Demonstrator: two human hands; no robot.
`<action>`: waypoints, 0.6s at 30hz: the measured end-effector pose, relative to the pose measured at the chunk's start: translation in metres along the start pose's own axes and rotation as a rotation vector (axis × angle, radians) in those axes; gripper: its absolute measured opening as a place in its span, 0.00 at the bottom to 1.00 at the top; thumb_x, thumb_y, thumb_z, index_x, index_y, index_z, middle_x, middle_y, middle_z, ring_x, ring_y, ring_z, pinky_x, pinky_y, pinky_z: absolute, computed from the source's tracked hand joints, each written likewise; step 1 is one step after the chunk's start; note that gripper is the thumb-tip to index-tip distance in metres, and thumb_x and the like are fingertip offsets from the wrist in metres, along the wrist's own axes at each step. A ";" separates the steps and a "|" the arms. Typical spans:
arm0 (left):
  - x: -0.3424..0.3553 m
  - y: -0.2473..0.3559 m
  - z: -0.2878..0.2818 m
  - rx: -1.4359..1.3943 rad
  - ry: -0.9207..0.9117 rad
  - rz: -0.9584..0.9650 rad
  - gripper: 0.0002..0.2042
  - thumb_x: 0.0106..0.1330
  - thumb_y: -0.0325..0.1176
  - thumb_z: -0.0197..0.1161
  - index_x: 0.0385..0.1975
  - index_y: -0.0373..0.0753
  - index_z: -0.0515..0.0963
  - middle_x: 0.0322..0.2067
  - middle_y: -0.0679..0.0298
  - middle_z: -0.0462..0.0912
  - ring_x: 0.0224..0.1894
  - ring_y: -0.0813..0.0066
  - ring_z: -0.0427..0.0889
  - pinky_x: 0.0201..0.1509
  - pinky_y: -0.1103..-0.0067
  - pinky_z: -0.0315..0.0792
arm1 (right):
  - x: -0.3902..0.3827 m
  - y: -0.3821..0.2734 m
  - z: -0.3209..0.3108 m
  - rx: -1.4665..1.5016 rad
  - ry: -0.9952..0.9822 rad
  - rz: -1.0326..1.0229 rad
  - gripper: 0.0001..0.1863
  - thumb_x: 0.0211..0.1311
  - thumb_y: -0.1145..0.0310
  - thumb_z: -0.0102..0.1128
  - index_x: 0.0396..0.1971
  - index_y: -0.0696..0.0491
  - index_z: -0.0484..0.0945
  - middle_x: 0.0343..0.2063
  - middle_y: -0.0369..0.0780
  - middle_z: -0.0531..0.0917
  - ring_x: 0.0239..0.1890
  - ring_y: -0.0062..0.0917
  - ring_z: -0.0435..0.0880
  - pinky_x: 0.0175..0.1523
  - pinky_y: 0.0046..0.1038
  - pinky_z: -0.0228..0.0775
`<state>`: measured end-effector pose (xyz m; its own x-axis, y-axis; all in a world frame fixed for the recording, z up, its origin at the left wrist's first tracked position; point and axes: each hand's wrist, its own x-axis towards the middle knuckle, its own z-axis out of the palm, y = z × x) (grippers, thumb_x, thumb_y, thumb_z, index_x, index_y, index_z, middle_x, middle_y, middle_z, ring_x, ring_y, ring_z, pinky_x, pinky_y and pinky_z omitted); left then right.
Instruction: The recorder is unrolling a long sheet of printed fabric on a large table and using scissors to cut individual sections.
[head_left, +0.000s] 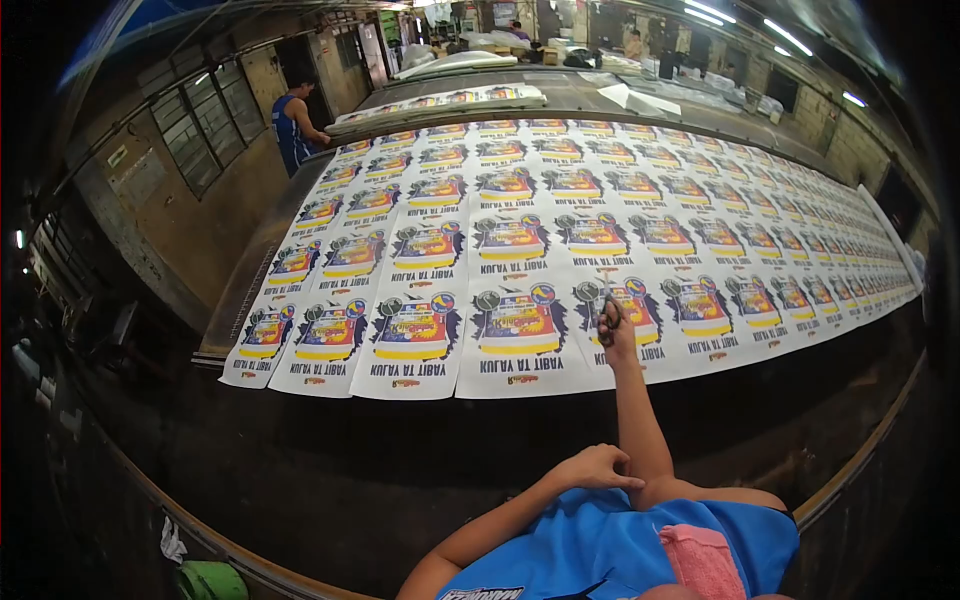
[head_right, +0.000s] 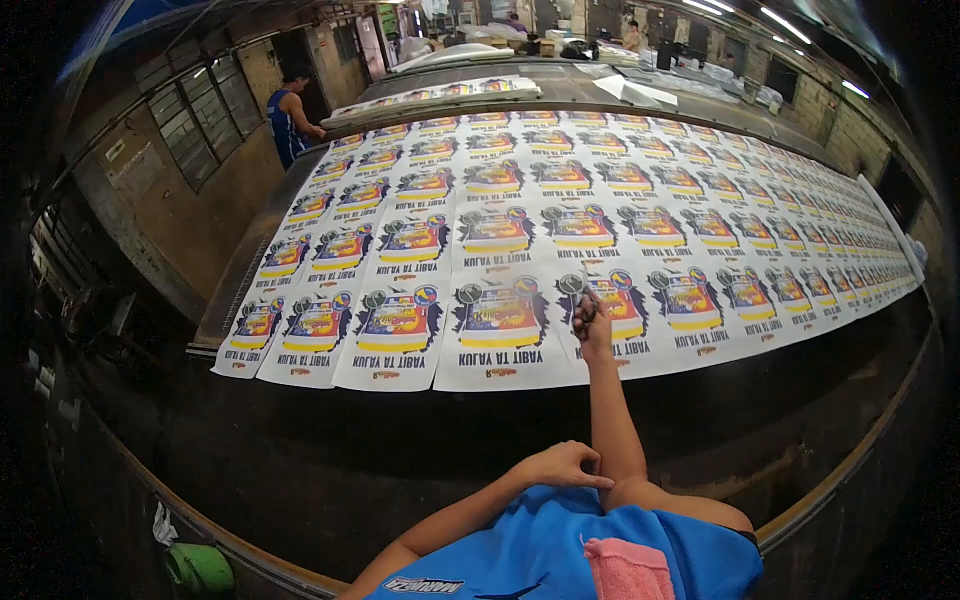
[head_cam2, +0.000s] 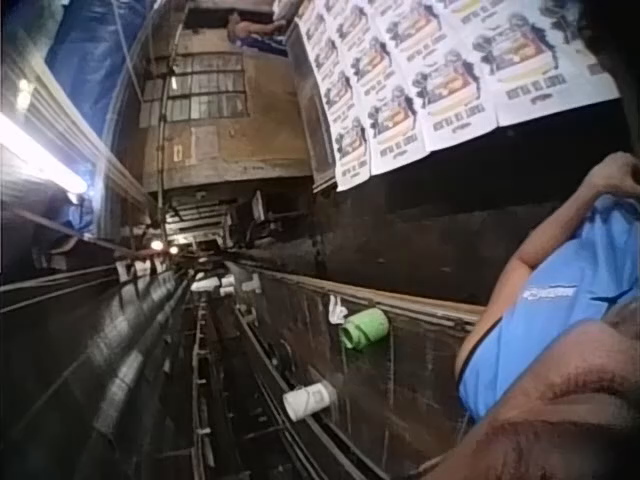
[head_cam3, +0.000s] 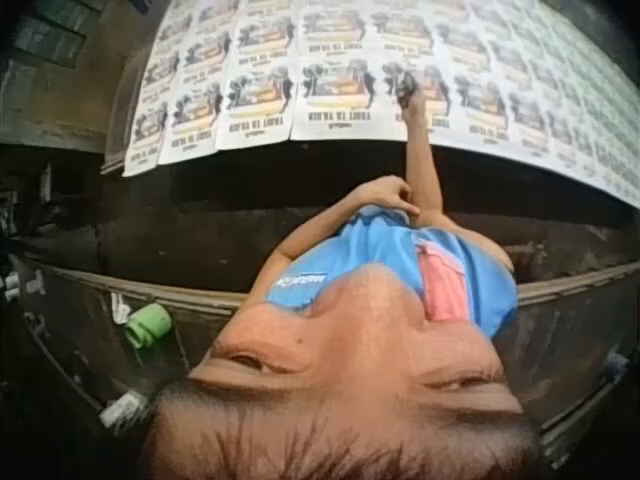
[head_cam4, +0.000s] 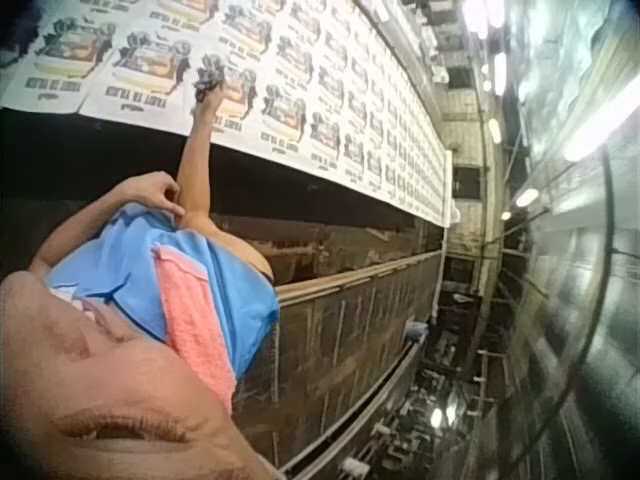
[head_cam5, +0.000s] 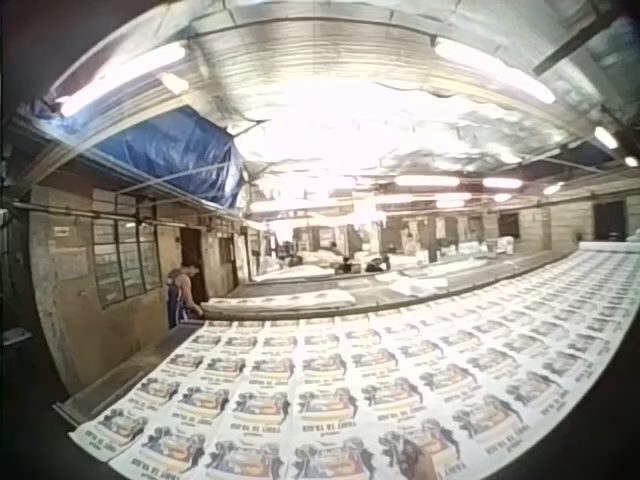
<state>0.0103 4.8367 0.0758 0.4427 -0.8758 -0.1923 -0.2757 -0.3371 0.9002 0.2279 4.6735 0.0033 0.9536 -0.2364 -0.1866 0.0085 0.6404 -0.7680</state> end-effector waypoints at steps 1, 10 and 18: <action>0.007 0.004 0.003 0.023 0.000 -0.007 0.31 0.56 0.64 0.67 0.31 0.35 0.84 0.32 0.52 0.87 0.39 0.57 0.86 0.47 0.67 0.78 | 0.001 -0.008 -0.007 0.019 0.021 0.007 0.14 0.72 0.64 0.58 0.55 0.45 0.75 0.22 0.30 0.77 0.16 0.11 0.73 0.15 0.13 0.55; 0.067 0.033 0.045 0.006 -0.175 0.095 0.26 0.53 0.56 0.68 0.32 0.33 0.81 0.33 0.50 0.85 0.39 0.54 0.85 0.42 0.66 0.77 | -0.014 -0.068 -0.128 0.018 0.088 -0.088 0.08 0.75 0.59 0.52 0.46 0.42 0.77 0.23 0.28 0.75 0.19 0.09 0.73 0.18 0.09 0.56; 0.128 0.047 0.101 0.067 -0.232 0.108 0.29 0.52 0.56 0.68 0.35 0.31 0.80 0.35 0.49 0.85 0.40 0.52 0.85 0.44 0.65 0.77 | -0.027 -0.105 -0.230 0.095 0.325 -0.113 0.10 0.73 0.57 0.58 0.48 0.42 0.74 0.24 0.25 0.73 0.20 0.06 0.71 0.18 0.10 0.55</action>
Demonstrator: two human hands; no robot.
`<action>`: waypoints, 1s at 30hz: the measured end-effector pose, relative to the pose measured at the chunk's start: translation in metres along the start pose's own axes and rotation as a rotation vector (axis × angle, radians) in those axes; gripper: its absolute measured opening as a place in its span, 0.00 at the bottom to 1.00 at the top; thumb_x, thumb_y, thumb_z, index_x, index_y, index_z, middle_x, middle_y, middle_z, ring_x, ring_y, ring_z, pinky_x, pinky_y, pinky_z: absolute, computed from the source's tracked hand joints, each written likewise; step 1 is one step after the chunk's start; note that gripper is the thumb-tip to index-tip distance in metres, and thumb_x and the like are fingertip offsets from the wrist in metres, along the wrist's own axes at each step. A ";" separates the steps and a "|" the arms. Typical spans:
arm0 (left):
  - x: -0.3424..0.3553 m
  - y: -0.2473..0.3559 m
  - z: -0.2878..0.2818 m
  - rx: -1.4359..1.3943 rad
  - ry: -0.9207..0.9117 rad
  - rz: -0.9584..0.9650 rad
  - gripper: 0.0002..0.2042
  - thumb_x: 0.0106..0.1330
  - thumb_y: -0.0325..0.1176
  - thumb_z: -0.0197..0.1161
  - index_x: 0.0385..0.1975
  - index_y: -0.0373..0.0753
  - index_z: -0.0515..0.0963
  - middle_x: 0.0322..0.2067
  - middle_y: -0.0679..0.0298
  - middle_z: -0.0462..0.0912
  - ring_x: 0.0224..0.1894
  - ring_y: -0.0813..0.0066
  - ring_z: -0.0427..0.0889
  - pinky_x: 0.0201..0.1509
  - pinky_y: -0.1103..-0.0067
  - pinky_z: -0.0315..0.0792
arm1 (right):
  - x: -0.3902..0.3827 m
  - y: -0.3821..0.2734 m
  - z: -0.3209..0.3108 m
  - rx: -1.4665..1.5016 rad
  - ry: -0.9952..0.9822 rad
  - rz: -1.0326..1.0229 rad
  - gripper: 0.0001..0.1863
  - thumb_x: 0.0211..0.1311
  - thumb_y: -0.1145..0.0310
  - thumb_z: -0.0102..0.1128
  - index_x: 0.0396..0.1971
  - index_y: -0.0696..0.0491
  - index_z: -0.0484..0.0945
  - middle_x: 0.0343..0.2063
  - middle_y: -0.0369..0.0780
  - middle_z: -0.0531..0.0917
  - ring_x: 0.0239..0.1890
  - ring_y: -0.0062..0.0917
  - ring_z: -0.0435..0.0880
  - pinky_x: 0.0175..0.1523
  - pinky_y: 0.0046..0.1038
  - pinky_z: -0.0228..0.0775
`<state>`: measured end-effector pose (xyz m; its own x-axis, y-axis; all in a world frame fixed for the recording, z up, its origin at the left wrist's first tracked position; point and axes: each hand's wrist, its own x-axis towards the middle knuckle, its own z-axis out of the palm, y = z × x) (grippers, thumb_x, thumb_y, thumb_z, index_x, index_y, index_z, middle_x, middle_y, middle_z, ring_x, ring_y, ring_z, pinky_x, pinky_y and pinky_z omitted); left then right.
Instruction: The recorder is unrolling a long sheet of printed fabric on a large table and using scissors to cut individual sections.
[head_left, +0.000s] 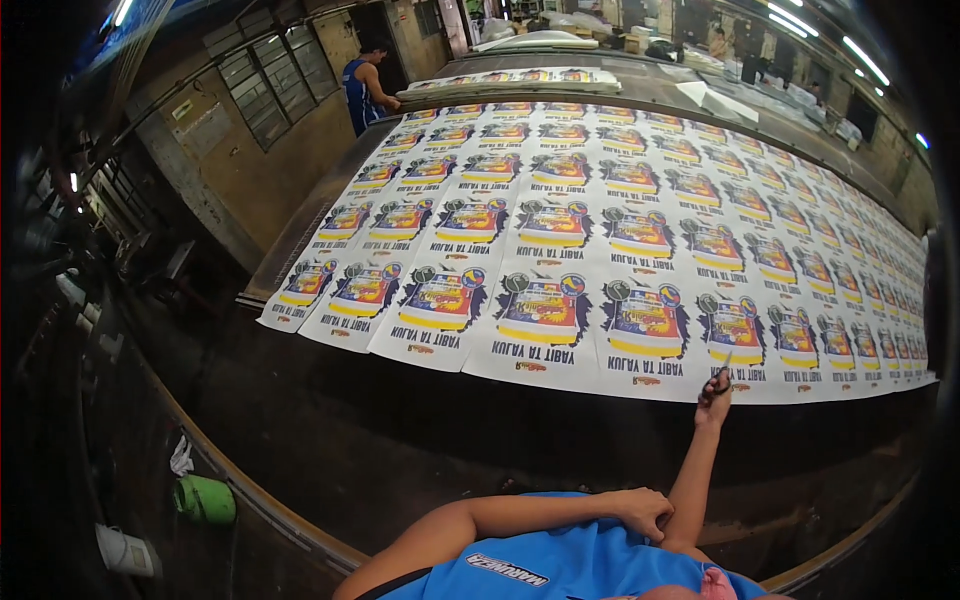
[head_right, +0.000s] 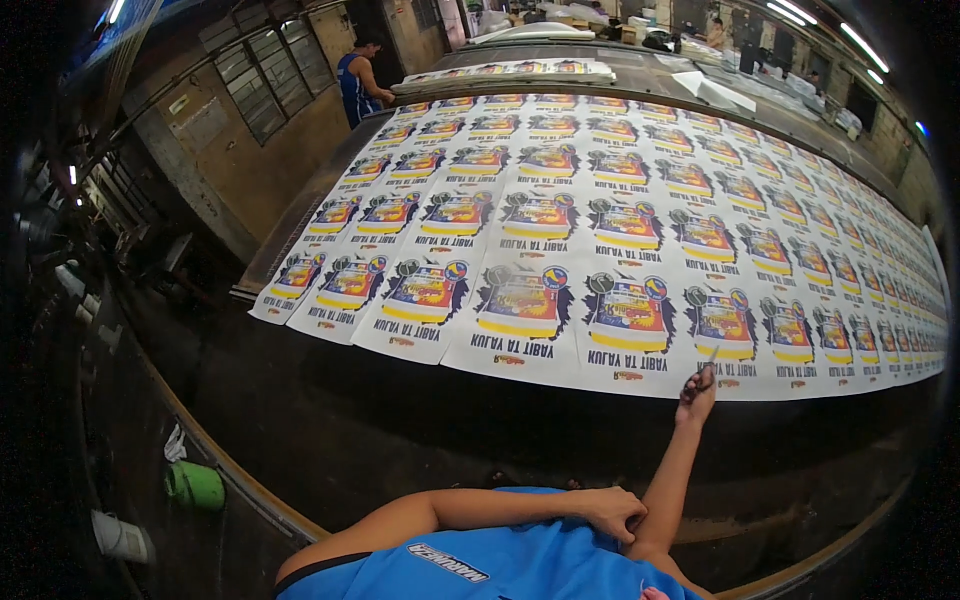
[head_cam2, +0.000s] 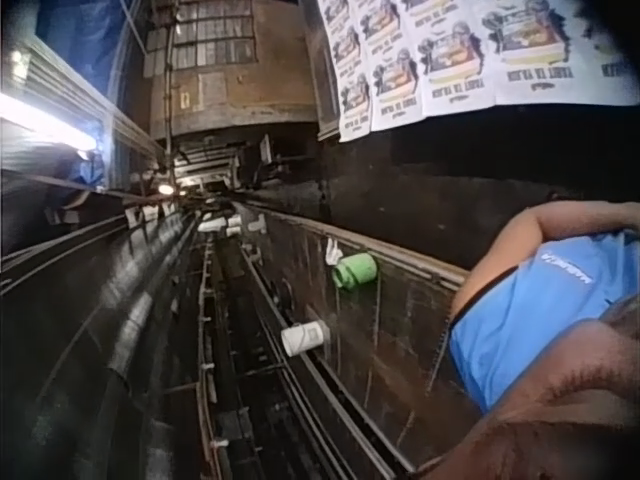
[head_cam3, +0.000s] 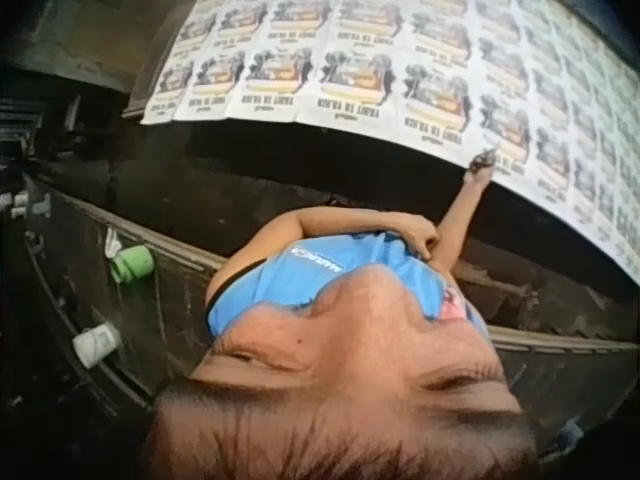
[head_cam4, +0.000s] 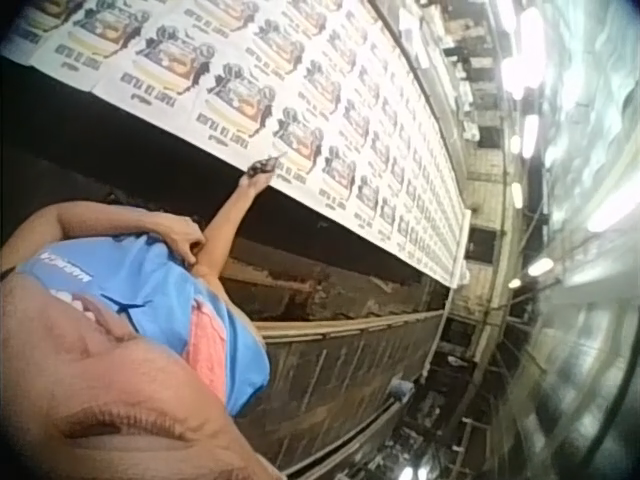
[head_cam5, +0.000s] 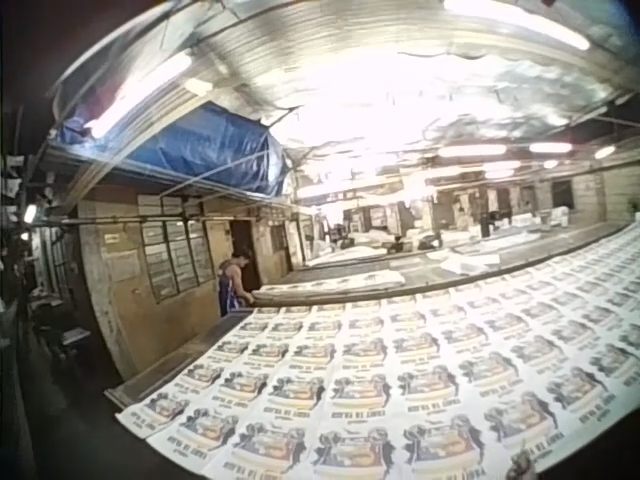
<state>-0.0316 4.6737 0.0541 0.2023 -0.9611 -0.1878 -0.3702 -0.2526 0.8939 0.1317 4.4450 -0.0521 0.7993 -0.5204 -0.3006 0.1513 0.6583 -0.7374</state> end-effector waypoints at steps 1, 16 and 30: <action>0.005 -0.002 0.006 0.006 0.002 0.010 0.29 0.51 0.56 0.68 0.35 0.31 0.80 0.35 0.49 0.85 0.40 0.51 0.84 0.45 0.64 0.76 | 0.003 -0.004 -0.009 0.003 -0.019 -0.010 0.11 0.73 0.58 0.58 0.50 0.43 0.74 0.24 0.25 0.73 0.20 0.06 0.72 0.18 0.10 0.56; 0.072 0.009 0.052 0.005 -0.165 0.053 0.31 0.50 0.63 0.71 0.35 0.34 0.81 0.36 0.50 0.86 0.43 0.52 0.85 0.46 0.64 0.76 | -0.001 -0.068 -0.137 0.096 0.206 -0.170 0.13 0.69 0.55 0.64 0.48 0.41 0.75 0.27 0.25 0.76 0.23 0.08 0.75 0.22 0.13 0.59; -0.008 -0.133 -0.044 -0.839 0.135 -0.254 0.11 0.56 0.23 0.57 0.36 0.38 0.84 0.36 0.62 0.86 0.38 0.74 0.82 0.41 0.76 0.77 | -0.115 0.011 -0.126 -0.305 0.261 0.011 0.19 0.78 0.63 0.46 0.65 0.45 0.71 0.40 0.34 0.79 0.30 0.14 0.76 0.29 0.15 0.67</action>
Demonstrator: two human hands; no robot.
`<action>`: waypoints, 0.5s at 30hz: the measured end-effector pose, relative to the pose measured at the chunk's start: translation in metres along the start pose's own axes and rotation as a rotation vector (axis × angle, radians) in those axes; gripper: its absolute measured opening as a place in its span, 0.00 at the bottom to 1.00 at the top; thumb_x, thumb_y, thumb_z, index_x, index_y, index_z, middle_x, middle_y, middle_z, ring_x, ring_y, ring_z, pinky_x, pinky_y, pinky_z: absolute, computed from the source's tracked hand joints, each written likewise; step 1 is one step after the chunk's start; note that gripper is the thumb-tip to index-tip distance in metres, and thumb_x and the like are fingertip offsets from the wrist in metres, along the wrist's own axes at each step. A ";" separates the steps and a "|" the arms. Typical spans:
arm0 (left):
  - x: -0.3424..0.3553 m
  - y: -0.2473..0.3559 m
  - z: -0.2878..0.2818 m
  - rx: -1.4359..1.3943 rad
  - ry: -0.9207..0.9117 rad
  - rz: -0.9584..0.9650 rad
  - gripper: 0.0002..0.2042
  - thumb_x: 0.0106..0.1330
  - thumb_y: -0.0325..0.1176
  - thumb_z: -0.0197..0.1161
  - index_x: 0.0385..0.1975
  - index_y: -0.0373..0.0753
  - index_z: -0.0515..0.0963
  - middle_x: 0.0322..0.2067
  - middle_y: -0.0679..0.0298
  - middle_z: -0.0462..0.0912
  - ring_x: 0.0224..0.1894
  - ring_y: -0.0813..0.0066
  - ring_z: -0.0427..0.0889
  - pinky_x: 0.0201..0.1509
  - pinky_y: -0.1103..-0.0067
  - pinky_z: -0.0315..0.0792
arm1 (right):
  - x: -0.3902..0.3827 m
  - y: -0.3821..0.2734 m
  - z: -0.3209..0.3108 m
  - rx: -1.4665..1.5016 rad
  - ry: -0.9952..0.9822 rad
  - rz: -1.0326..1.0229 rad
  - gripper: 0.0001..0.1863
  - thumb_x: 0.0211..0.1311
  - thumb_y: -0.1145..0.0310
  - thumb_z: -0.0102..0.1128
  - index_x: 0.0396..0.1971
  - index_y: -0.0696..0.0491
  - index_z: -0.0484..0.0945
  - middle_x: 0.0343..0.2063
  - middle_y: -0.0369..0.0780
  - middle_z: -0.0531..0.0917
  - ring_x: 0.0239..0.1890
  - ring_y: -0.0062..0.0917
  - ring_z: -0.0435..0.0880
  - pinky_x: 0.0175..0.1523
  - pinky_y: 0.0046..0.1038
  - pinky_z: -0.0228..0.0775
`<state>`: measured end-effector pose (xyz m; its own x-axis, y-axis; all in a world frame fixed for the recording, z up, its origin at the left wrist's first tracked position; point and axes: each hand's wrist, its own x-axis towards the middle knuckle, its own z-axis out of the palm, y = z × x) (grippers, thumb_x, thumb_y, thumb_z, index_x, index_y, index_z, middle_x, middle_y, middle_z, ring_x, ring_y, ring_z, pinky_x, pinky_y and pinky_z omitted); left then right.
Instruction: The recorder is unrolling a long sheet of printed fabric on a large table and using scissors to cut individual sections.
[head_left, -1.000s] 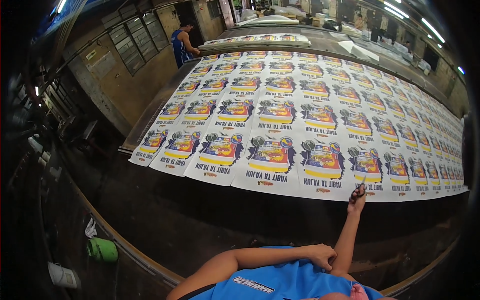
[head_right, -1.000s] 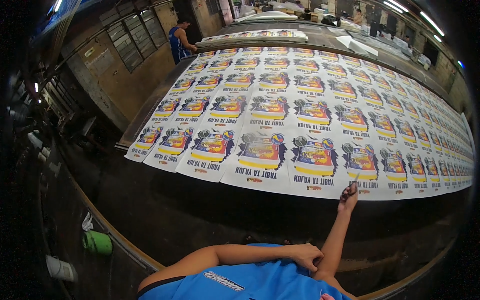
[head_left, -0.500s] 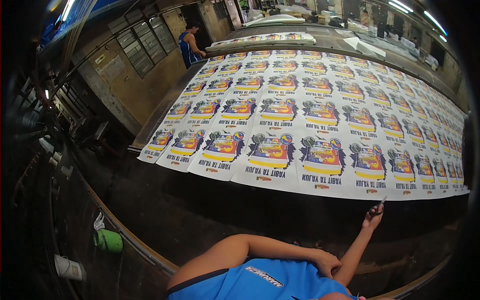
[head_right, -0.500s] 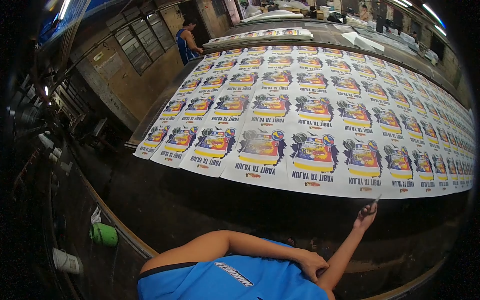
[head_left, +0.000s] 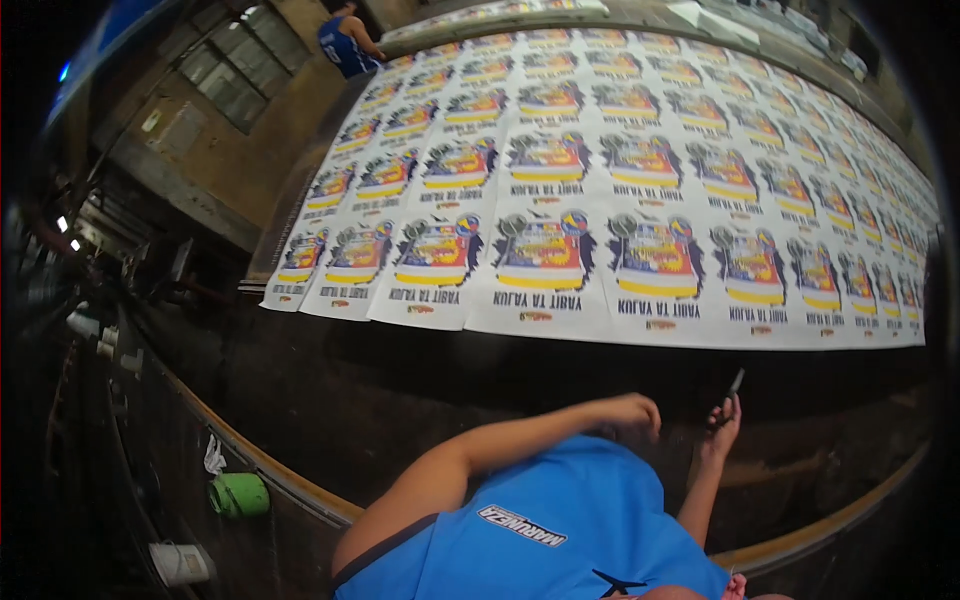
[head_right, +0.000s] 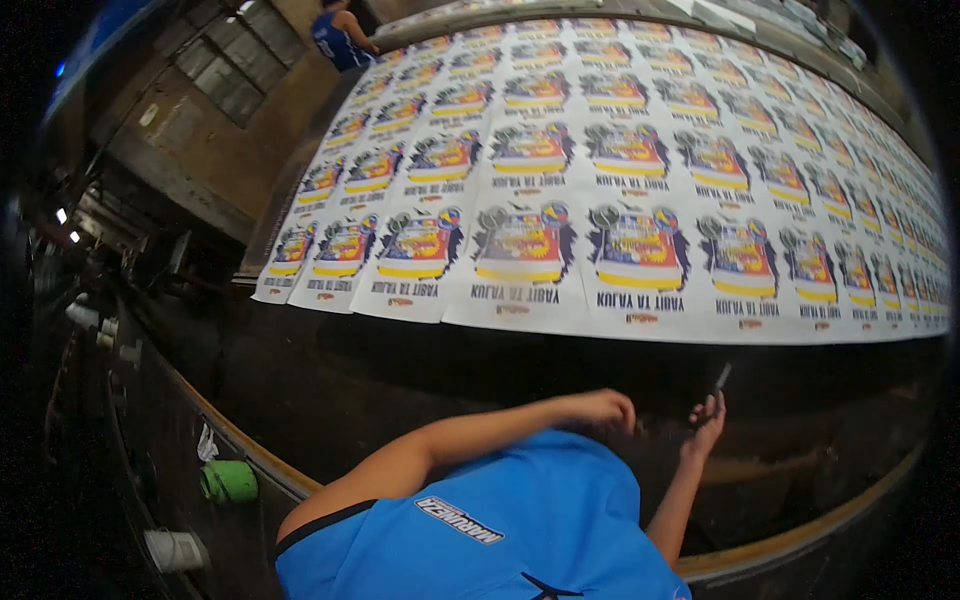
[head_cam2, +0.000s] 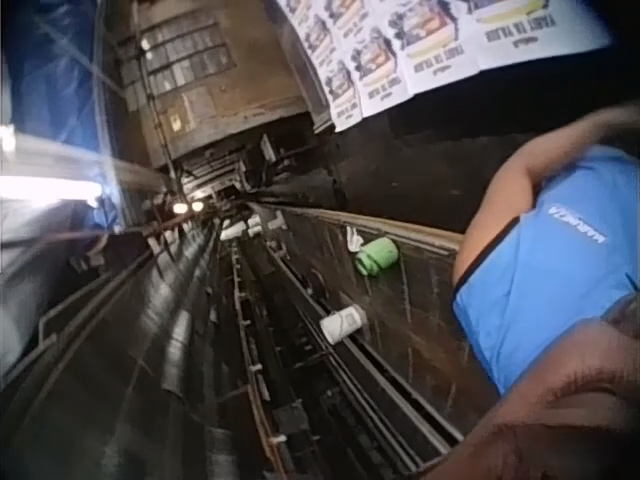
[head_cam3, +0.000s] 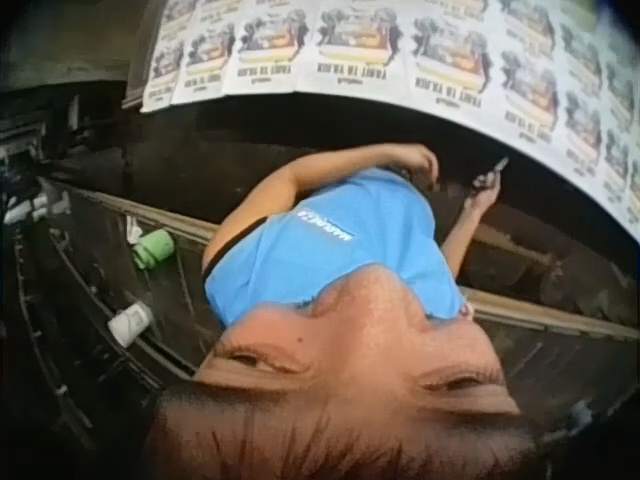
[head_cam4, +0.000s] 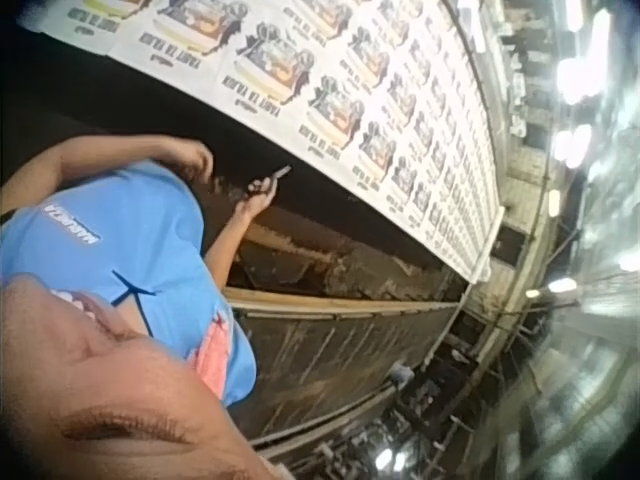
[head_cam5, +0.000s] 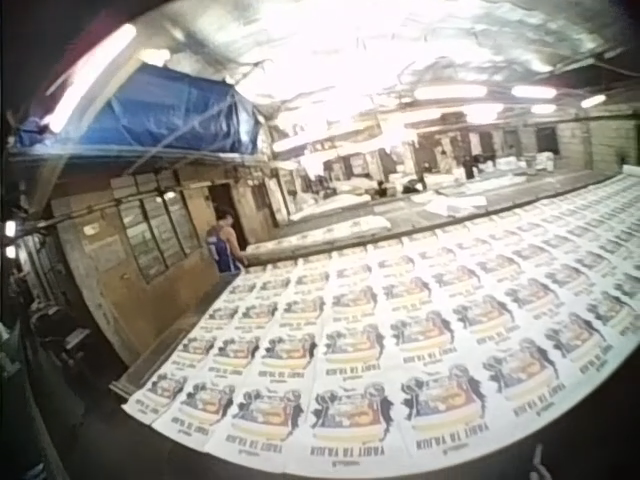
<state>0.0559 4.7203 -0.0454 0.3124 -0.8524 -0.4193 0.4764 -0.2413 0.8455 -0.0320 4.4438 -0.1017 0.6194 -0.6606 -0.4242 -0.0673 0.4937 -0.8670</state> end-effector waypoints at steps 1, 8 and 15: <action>-0.014 -0.008 -0.025 -0.278 0.111 -0.175 0.08 0.57 0.24 0.60 0.35 0.39 0.83 0.39 0.62 0.86 0.44 0.72 0.82 0.46 0.74 0.77 | -0.018 0.003 0.006 -0.004 -0.087 0.023 0.19 0.78 0.65 0.45 0.65 0.45 0.71 0.39 0.34 0.80 0.29 0.14 0.76 0.28 0.16 0.67; -0.097 -0.067 -0.140 -0.973 0.464 -0.121 0.23 0.67 0.58 0.63 0.52 0.48 0.74 0.44 0.68 0.80 0.46 0.70 0.82 0.52 0.65 0.76 | -0.136 0.026 0.092 -0.321 -0.557 0.258 0.30 0.67 0.68 0.63 0.68 0.45 0.66 0.24 0.35 0.80 0.24 0.16 0.78 0.19 0.20 0.66; -0.090 -0.067 -0.180 -0.883 0.591 0.132 0.22 0.69 0.59 0.60 0.48 0.47 0.76 0.35 0.70 0.81 0.41 0.75 0.81 0.49 0.72 0.76 | -0.171 0.051 0.141 -0.395 -0.620 0.270 0.33 0.67 0.64 0.66 0.69 0.48 0.64 0.21 0.36 0.80 0.15 0.18 0.77 0.21 0.21 0.65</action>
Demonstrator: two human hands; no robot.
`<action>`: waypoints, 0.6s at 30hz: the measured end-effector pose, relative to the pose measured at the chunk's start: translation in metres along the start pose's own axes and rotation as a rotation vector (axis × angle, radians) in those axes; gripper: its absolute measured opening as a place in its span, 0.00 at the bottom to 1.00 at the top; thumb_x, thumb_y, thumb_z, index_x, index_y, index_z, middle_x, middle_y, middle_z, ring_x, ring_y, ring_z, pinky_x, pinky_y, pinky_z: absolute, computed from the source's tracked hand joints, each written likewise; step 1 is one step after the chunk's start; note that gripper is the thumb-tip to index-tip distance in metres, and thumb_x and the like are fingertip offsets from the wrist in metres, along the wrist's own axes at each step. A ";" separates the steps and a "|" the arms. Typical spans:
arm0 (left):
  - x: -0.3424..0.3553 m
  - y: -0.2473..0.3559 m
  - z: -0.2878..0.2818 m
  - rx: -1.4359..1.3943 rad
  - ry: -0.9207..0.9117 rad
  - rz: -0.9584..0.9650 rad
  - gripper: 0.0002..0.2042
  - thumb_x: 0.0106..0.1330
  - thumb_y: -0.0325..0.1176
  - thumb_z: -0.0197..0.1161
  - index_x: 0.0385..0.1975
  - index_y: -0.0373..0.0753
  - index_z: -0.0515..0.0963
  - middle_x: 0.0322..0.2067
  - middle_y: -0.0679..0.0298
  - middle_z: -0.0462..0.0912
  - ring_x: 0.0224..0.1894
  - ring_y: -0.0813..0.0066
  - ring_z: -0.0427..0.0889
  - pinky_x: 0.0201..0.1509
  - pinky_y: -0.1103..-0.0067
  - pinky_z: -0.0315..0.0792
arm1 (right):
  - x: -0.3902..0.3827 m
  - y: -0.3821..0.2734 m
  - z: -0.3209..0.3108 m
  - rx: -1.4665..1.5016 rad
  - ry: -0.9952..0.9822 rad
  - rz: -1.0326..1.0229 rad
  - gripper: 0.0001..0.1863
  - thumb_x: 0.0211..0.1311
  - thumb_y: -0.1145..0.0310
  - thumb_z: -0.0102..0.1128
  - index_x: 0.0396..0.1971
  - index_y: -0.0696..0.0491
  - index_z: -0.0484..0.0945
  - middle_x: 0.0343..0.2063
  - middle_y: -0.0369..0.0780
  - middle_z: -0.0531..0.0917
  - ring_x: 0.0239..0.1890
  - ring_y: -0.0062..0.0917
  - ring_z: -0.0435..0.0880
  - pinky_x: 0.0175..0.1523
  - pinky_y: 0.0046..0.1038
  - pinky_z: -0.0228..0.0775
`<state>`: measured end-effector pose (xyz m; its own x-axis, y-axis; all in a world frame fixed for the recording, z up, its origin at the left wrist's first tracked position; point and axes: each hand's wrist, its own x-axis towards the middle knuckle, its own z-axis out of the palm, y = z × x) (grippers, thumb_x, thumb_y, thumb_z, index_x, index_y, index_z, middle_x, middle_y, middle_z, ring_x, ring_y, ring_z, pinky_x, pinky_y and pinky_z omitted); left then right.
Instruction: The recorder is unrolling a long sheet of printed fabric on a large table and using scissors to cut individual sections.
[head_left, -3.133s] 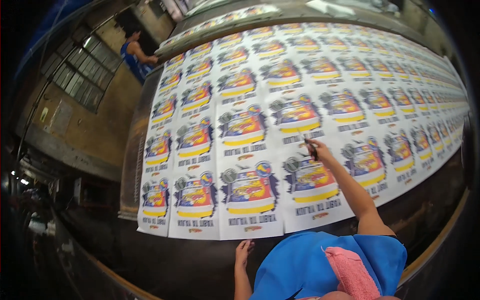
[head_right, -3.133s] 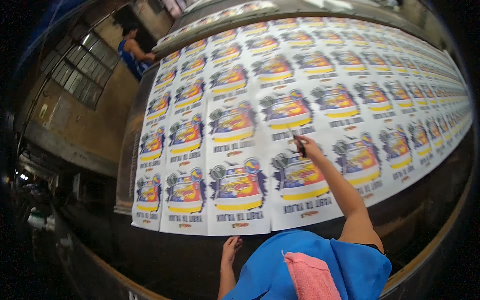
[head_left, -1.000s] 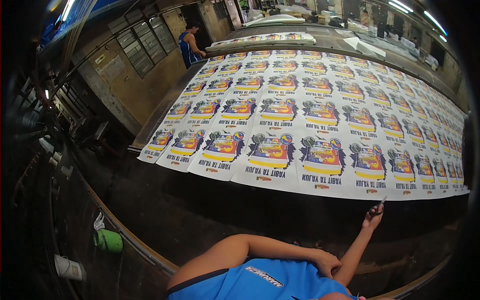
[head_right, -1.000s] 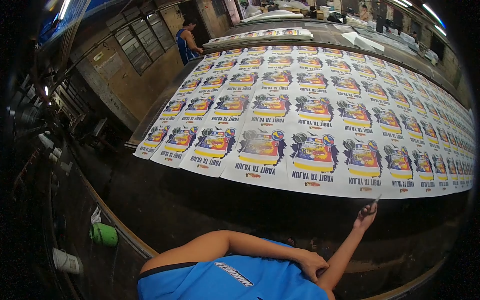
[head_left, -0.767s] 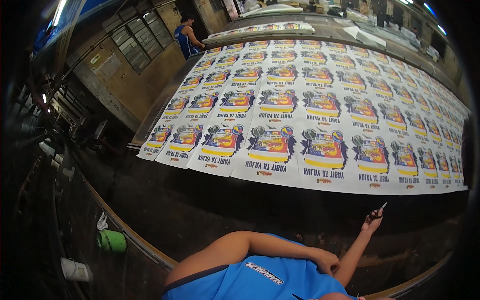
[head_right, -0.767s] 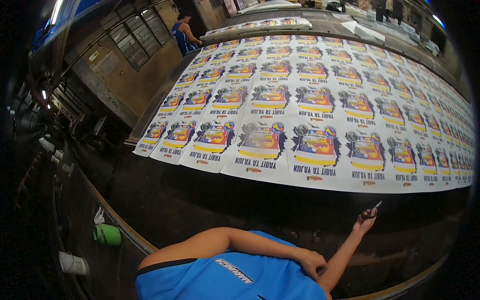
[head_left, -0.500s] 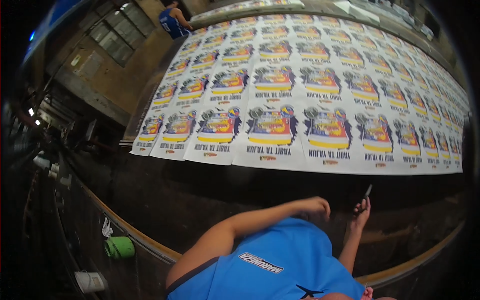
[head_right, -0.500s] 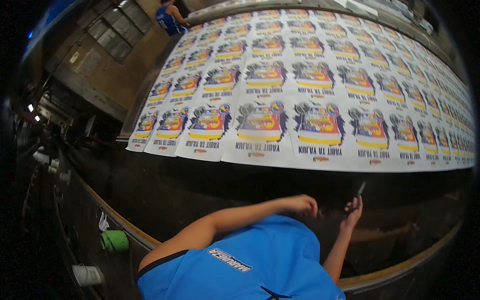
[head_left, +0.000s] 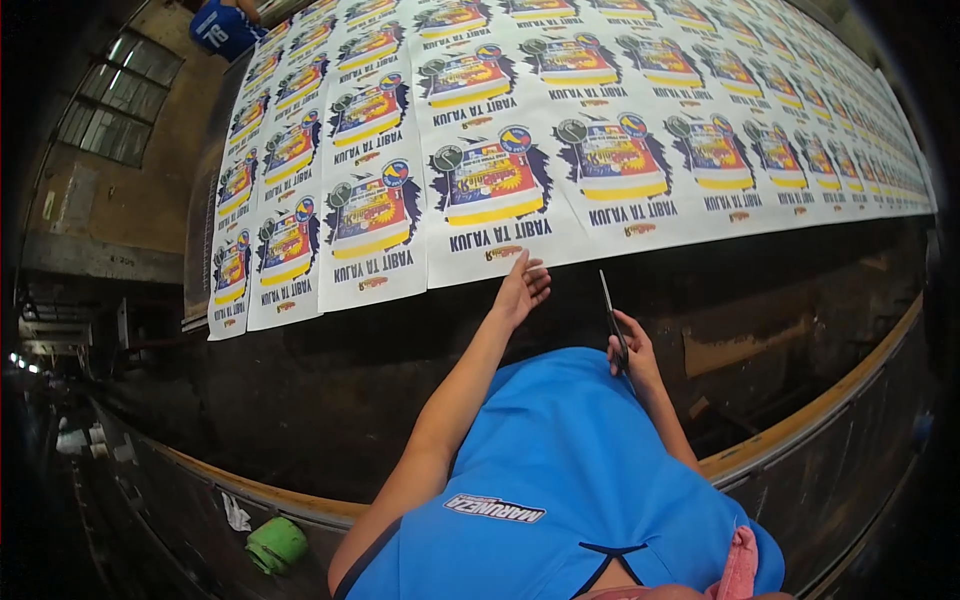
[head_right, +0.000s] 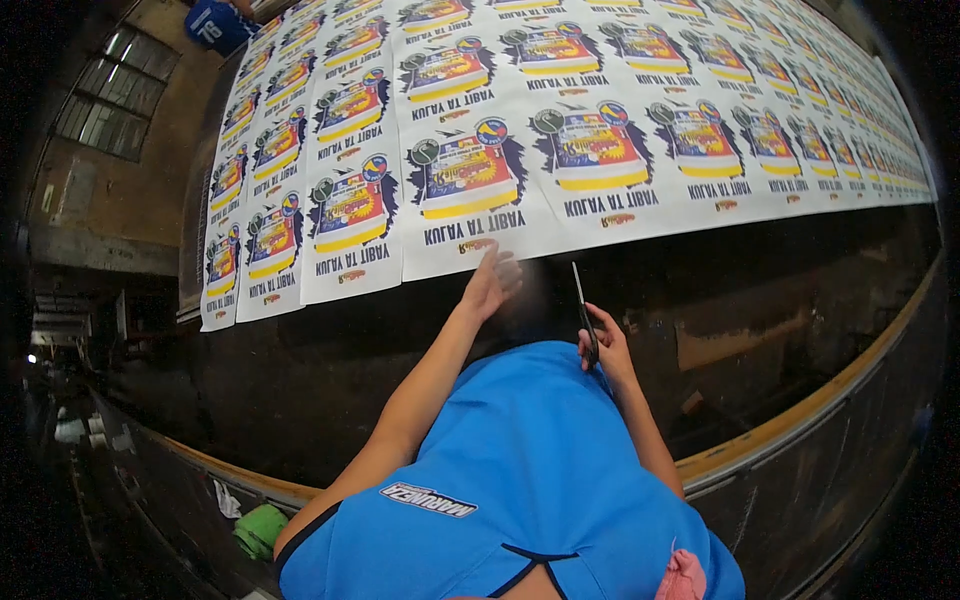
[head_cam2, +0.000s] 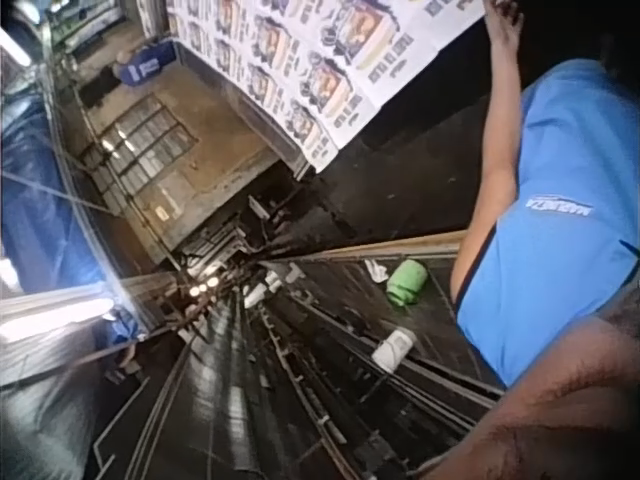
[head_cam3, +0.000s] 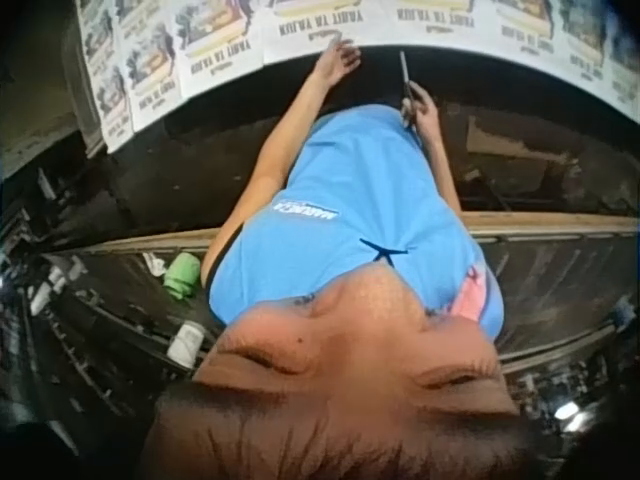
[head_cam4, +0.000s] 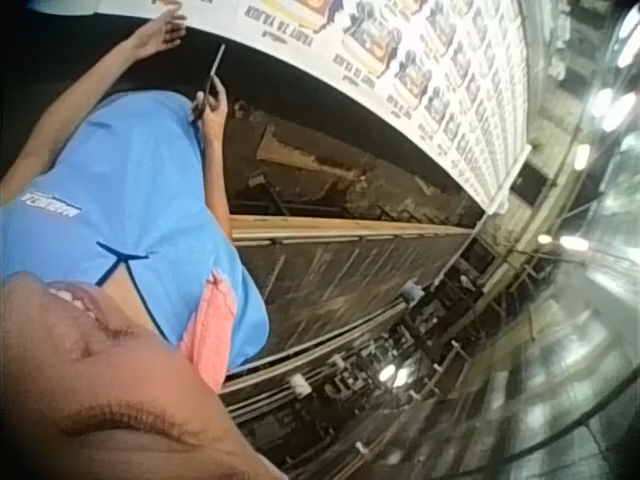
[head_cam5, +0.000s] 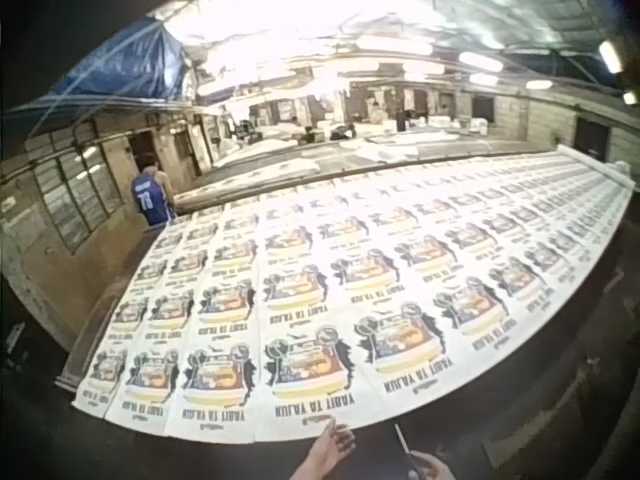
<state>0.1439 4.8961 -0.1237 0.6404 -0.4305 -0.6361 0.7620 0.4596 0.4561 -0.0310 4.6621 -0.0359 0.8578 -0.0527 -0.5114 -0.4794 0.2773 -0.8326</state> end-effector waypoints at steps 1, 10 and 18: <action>0.001 0.003 -0.002 0.028 -0.005 -0.037 0.23 0.68 0.59 0.61 0.48 0.46 0.76 0.35 0.70 0.81 0.42 0.75 0.81 0.49 0.72 0.75 | 0.002 0.002 0.004 0.036 -0.028 -0.010 0.33 0.67 0.64 0.66 0.69 0.48 0.64 0.21 0.36 0.80 0.15 0.19 0.77 0.21 0.21 0.65; 0.001 -0.004 -0.021 -0.055 0.135 -0.098 0.31 0.63 0.58 0.67 0.58 0.45 0.69 0.38 0.71 0.79 0.41 0.76 0.79 0.49 0.72 0.74 | 0.038 0.013 0.020 0.086 -0.103 0.071 0.32 0.70 0.52 0.60 0.68 0.49 0.63 0.22 0.37 0.80 0.17 0.22 0.80 0.21 0.21 0.66; 0.021 -0.005 -0.017 -0.030 0.231 -0.138 0.25 0.62 0.56 0.70 0.50 0.48 0.72 0.29 0.73 0.77 0.34 0.79 0.78 0.42 0.74 0.74 | 0.056 0.016 0.042 0.072 -0.018 0.080 0.31 0.72 0.52 0.57 0.69 0.49 0.63 0.22 0.36 0.80 0.18 0.21 0.80 0.22 0.19 0.64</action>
<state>0.1518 4.8976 -0.1500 0.4892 -0.3039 -0.8175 0.8352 0.4332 0.3387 0.0168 4.7035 -0.0691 0.8206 -0.0108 -0.5715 -0.5326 0.3485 -0.7713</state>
